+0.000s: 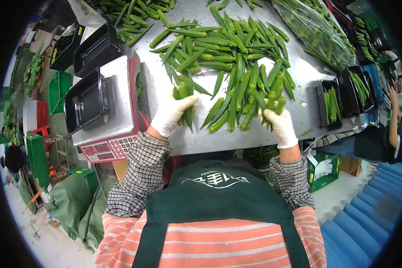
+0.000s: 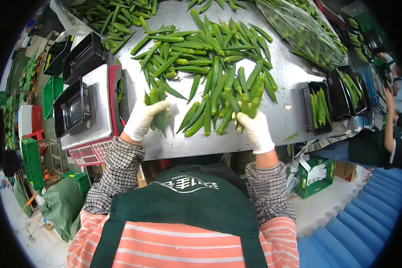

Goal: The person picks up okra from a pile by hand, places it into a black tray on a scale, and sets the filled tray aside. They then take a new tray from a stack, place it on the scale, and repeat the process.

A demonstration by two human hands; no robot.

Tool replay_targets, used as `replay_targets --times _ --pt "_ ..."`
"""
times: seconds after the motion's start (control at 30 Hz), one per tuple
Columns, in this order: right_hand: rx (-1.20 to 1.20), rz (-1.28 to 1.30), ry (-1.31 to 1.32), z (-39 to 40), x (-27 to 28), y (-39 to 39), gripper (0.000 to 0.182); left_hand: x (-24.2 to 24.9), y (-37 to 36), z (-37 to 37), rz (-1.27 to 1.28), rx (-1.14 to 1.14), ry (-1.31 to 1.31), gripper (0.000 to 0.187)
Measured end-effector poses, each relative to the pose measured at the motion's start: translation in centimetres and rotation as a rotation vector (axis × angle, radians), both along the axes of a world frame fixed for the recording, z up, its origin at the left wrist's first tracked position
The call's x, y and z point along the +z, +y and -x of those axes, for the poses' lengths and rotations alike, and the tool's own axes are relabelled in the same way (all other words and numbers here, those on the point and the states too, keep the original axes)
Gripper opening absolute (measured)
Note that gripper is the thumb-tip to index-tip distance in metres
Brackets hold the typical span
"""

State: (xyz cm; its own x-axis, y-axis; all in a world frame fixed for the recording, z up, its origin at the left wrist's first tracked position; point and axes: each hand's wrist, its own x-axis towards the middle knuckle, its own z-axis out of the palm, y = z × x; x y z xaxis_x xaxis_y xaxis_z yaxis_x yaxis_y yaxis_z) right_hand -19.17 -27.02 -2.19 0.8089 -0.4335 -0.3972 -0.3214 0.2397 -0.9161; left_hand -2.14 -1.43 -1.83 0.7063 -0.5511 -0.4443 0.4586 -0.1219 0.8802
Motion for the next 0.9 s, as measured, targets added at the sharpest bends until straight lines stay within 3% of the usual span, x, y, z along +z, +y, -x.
replay_targets --times 0.1,0.13,0.17,0.3,0.43,0.5,0.57,0.6,0.7,0.73,0.83,0.87,0.9 --pt "-0.058 -0.253 -0.182 1.1 0.4 -0.7 0.034 -1.6 -2.8 2.0 -0.419 -0.238 -0.517 0.046" --pt "-0.082 -0.236 -0.162 1.3 0.6 -0.2 0.035 -1.2 -3.9 2.5 -0.585 -0.405 -0.665 0.05" --pt "-0.107 -0.219 -0.141 1.3 0.8 0.7 0.036 -2.0 -4.8 3.4 -0.661 -0.386 -0.81 0.046" --pt "-0.081 -0.171 -0.159 2.1 -0.1 2.4 0.036 -2.1 -6.8 4.3 -0.776 -0.534 -0.914 0.053" --pt "-0.084 0.188 -0.096 1.0 -1.8 5.3 0.035 -3.0 -7.1 3.7 -0.796 -0.587 -0.93 0.052" --pt "0.1 0.723 -0.084 -0.1 -1.6 7.0 0.041 -3.1 -6.8 3.8 -0.831 -0.582 -0.978 0.051" --pt "0.201 1.03 0.104 -1.2 -2.4 8.7 0.051 -3.2 -6.6 4.4 -0.869 -0.59 -1.034 0.052" --pt "0.252 1.125 0.206 -2.0 -3.1 9.1 0.063 -3.3 -6.6 4.8 -0.892 -0.597 -1.069 0.052" --pt "0.261 1.175 0.286 -2.6 -3.1 9.6 0.068 -3.8 -6.4 4.7 -0.899 -0.578 -1.119 0.053" --pt "0.315 1.14 0.363 -2.8 -2.3 9.5 0.063 -3.4 -6.4 4.5 -0.887 -0.578 -1.084 0.052" --pt "0.04 0.784 0.057 -1.7 -2.9 8.6 0.053 -3.2 -5.5 3.8 -0.812 -0.536 -1.002 0.05" --pt "-0.035 0.547 0.003 -1.3 -4.3 7.4 0.043 -3.3 -4.9 3.3 -0.782 -0.516 -0.98 0.049" --pt "-0.066 0.286 -0.003 -1.2 -1.0 7.1 0.04 -3.6 -4.1 2.8 -0.554 -0.44 -0.779 0.048"
